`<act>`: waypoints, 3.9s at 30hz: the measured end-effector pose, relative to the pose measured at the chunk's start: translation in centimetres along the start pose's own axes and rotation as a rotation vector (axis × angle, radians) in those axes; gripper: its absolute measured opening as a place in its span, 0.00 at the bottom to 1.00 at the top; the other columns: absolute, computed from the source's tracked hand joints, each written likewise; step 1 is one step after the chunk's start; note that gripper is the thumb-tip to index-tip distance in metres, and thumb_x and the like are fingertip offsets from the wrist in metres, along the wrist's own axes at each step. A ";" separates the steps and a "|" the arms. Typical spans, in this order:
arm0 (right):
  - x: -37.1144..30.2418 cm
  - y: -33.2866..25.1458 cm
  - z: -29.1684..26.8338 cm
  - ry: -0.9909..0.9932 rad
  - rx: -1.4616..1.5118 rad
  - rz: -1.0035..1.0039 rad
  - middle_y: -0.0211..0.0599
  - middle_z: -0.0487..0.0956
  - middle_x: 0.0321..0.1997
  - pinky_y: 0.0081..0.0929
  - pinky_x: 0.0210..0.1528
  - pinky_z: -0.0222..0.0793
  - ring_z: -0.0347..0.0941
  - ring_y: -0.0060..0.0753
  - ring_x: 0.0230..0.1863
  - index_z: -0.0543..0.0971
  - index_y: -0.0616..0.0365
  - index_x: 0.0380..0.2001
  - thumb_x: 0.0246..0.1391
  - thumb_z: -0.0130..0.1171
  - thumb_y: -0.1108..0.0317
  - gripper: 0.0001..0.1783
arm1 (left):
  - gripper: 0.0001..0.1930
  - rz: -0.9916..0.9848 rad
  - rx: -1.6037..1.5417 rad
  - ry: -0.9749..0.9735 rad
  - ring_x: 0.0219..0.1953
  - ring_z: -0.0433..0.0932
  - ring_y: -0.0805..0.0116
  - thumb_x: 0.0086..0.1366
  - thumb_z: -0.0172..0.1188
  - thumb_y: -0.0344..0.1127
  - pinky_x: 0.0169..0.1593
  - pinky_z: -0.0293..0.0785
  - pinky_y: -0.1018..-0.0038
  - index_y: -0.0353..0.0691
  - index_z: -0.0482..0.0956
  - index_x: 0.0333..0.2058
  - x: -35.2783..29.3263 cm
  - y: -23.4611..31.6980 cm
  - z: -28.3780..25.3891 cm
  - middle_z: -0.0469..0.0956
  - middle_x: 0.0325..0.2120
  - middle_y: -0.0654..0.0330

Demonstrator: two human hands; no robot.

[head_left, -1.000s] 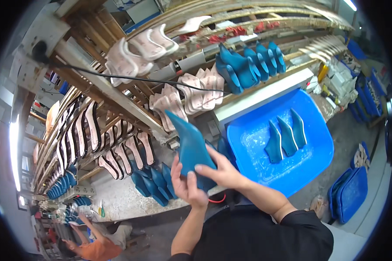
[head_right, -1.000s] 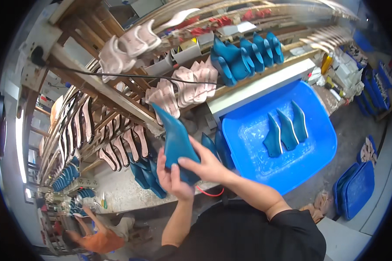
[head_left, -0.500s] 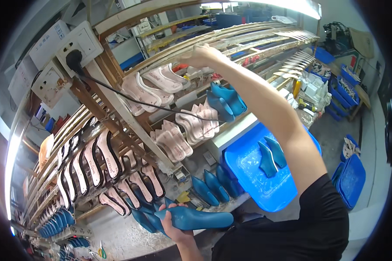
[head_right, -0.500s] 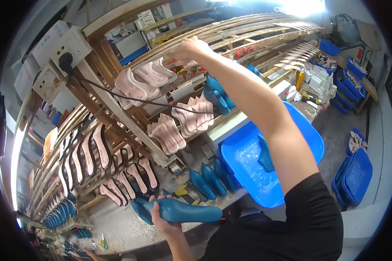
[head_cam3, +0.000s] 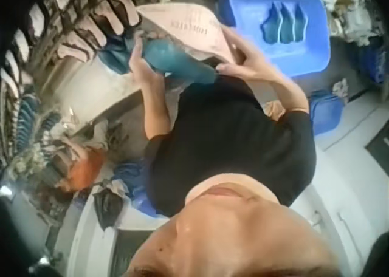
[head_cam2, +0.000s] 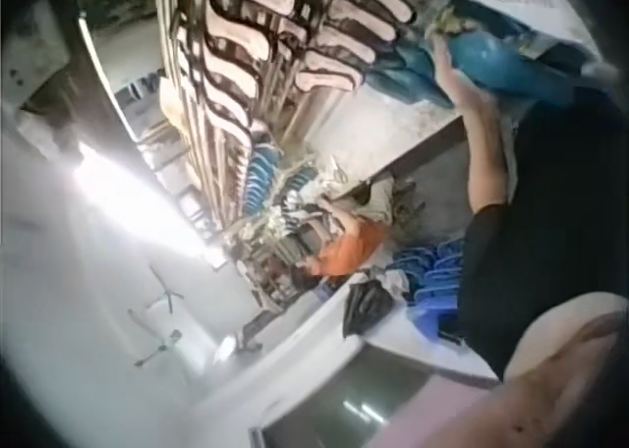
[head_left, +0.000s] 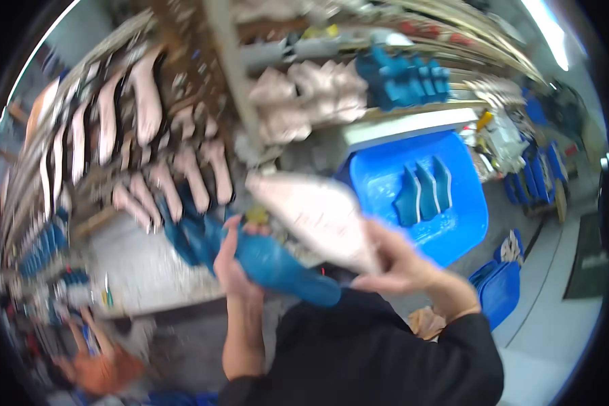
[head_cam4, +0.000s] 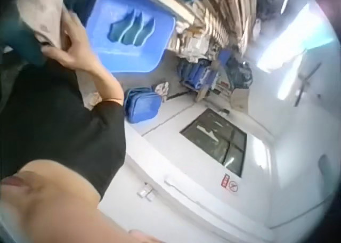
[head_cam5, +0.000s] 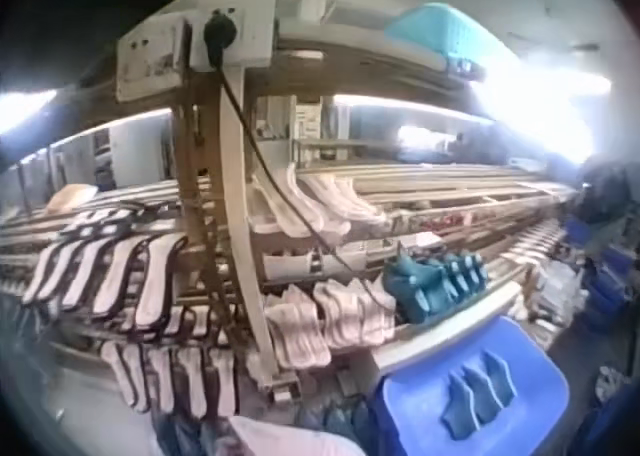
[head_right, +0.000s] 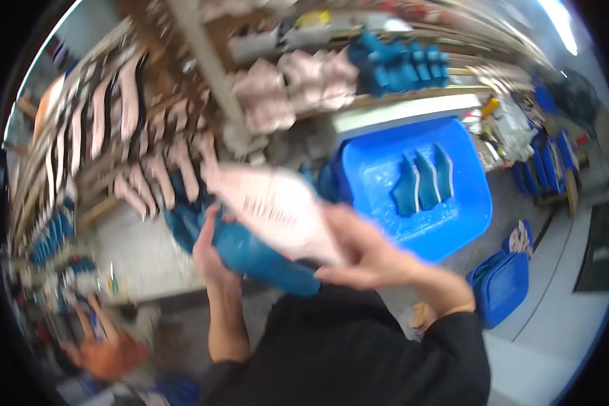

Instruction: The person carries a tray of shoes, retrieves an empty plastic tub, and sets it near a workbench. The person then pairs insoles with shoe lasts, staples the insoles onto the lasts using a pneumatic stapler, and places them into the tub.

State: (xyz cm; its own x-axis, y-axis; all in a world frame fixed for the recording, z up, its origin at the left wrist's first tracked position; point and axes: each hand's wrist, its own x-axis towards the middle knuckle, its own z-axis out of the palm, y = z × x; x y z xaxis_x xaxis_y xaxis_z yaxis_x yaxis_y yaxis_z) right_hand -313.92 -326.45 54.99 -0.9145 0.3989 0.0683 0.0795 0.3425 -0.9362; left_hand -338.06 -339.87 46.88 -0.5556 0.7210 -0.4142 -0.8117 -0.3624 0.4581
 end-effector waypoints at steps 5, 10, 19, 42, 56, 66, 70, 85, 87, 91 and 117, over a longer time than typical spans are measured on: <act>-2.2 7.3 12.1 -0.045 0.000 0.042 0.59 0.69 0.63 0.41 0.60 0.69 0.72 0.59 0.60 0.56 0.67 0.71 0.54 0.71 0.61 0.49 | 0.22 -0.069 -0.219 -0.257 0.43 0.77 0.54 0.77 0.42 0.57 0.50 0.74 0.59 0.43 0.71 0.39 -1.6 -0.6 -0.7 0.76 0.37 0.54; -2.0 9.4 15.1 -0.064 -0.097 0.013 0.57 0.72 0.56 0.43 0.51 0.73 0.74 0.58 0.51 0.56 0.68 0.71 0.52 0.72 0.60 0.51 | 0.20 0.100 0.023 -0.155 0.45 0.78 0.54 0.77 0.45 0.55 0.47 0.78 0.60 0.42 0.69 0.42 -3.4 -1.2 -3.2 0.75 0.36 0.53; -1.5 10.6 20.6 -0.130 -0.160 -0.064 0.57 0.71 0.50 0.44 0.47 0.70 0.72 0.58 0.47 0.58 0.73 0.65 0.48 0.74 0.58 0.49 | 0.15 0.230 0.146 -0.076 0.42 0.81 0.58 0.78 0.46 0.47 0.42 0.81 0.65 0.39 0.67 0.43 -5.6 1.1 -8.3 0.76 0.36 0.51; 20.3 34.5 30.5 -0.064 -0.680 0.664 0.65 0.78 0.53 0.40 0.58 0.74 0.77 0.57 0.56 0.56 0.79 0.67 0.41 0.73 0.42 0.63 | 0.12 0.163 -0.163 0.180 0.40 0.77 0.59 0.75 0.50 0.44 0.51 0.75 0.56 0.44 0.73 0.38 0.4 9.0 -22.4 0.76 0.34 0.57; 13.8 13.3 25.6 -0.416 0.591 0.673 0.30 0.80 0.34 0.20 0.30 0.66 0.69 0.16 0.27 0.78 0.63 0.48 0.52 0.61 0.73 0.18 | 0.12 0.309 0.282 0.318 0.36 0.81 0.62 0.76 0.49 0.42 0.42 0.79 0.65 0.38 0.70 0.38 1.3 8.8 -25.8 0.77 0.31 0.56; 12.1 16.6 25.4 -0.280 0.471 0.704 0.29 0.82 0.39 0.22 0.36 0.73 0.76 0.20 0.34 0.79 0.60 0.48 0.49 0.64 0.70 0.20 | 0.11 0.222 0.122 0.283 0.37 0.79 0.59 0.76 0.49 0.42 0.42 0.78 0.64 0.40 0.71 0.39 1.2 7.2 -27.3 0.77 0.31 0.55; 16.4 26.7 26.3 0.043 -0.032 0.610 0.44 0.80 0.34 0.32 0.37 0.75 0.78 0.38 0.32 0.73 0.68 0.50 0.44 0.65 0.65 0.29 | 0.11 0.180 0.034 0.114 0.39 0.76 0.58 0.76 0.48 0.42 0.46 0.75 0.62 0.43 0.73 0.39 0.6 7.4 -26.8 0.75 0.32 0.56; 1.4 21.0 9.2 -0.298 -0.185 0.301 0.48 0.81 0.52 0.36 0.52 0.74 0.79 0.44 0.51 0.67 0.59 0.66 0.51 0.72 0.54 0.43 | 0.18 0.030 0.062 0.491 0.44 0.76 0.54 0.75 0.52 0.49 0.53 0.76 0.57 0.38 0.66 0.43 8.8 -10.8 -12.6 0.75 0.38 0.55; -2.0 19.6 5.3 -0.081 -0.150 0.512 0.50 0.81 0.52 0.38 0.53 0.74 0.80 0.47 0.51 0.70 0.58 0.64 0.46 0.74 0.53 0.44 | 0.21 -0.124 0.045 0.423 0.47 0.76 0.54 0.74 0.52 0.53 0.56 0.75 0.56 0.38 0.66 0.45 9.2 -14.6 -5.5 0.75 0.43 0.52; -10.0 23.6 -3.5 0.549 -0.157 0.525 0.46 0.83 0.49 0.36 0.48 0.77 0.83 0.41 0.45 0.75 0.53 0.61 0.42 0.75 0.58 0.40 | 0.27 0.219 0.368 0.114 0.63 0.66 0.54 0.75 0.50 0.50 0.67 0.59 0.54 0.33 0.64 0.61 9.9 -21.3 5.4 0.69 0.58 0.48; 1.0 27.9 -30.4 0.982 0.592 0.055 0.46 0.79 0.56 0.30 0.58 0.73 0.76 0.33 0.55 0.69 0.67 0.63 0.62 0.65 0.64 0.31 | 0.52 0.705 2.204 -0.399 0.75 0.38 0.31 0.43 0.67 0.40 0.67 0.25 0.26 0.38 0.54 0.69 27.4 -37.5 39.8 0.44 0.69 0.23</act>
State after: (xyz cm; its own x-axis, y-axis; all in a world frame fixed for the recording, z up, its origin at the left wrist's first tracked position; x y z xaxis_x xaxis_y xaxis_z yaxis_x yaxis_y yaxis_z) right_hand -300.52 -290.65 39.46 -0.1907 0.9815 0.0183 -0.3269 -0.0459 -0.9439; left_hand -315.63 -282.99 49.64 -0.2883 0.9505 0.1161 0.9041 0.2303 0.3599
